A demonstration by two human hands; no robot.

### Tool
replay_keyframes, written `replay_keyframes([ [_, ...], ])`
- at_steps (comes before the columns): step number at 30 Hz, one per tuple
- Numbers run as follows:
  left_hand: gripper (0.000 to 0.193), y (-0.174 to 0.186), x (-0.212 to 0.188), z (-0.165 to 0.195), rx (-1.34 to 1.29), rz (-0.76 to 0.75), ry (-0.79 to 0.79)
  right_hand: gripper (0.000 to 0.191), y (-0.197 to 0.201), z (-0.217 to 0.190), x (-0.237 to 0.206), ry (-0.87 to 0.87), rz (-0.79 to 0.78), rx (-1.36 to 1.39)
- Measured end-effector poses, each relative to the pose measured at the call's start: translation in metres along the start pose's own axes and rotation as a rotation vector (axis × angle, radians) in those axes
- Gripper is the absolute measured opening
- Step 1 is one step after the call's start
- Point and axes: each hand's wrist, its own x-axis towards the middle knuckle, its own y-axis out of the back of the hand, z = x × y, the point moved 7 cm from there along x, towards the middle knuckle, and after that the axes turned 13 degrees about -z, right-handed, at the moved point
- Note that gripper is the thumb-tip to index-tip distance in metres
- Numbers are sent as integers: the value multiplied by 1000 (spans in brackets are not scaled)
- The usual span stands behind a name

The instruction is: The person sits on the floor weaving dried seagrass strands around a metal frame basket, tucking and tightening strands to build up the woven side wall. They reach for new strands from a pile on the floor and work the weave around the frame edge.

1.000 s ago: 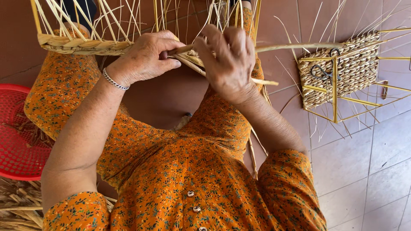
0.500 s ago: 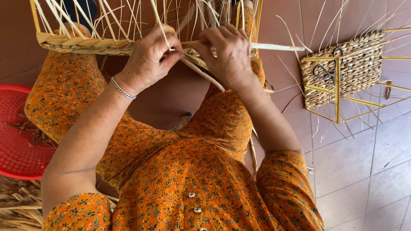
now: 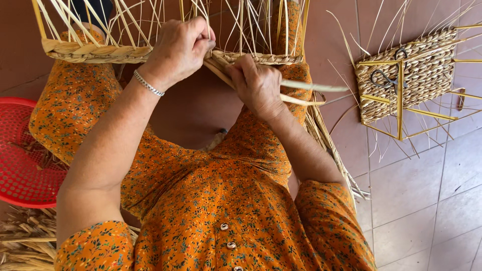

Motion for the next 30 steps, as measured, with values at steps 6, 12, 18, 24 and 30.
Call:
replay_keyframes([
  [6,12,-10,21,-27,-280,-307,398,19,7,17,-17,-75,14,64],
  [12,12,-6,26,-33,-340,-445,478,32,35,60,-51,-231,-39,55],
  [18,11,-5,17,-38,-313,-338,411,31,42,48,-63,-202,36,42],
  [24,11,14,-10,-52,-462,-274,430,31,64,88,-92,-367,153,-58],
  [30,19,23,-42,-87,-494,-203,431,17,59,191,-170,-892,264,240],
])
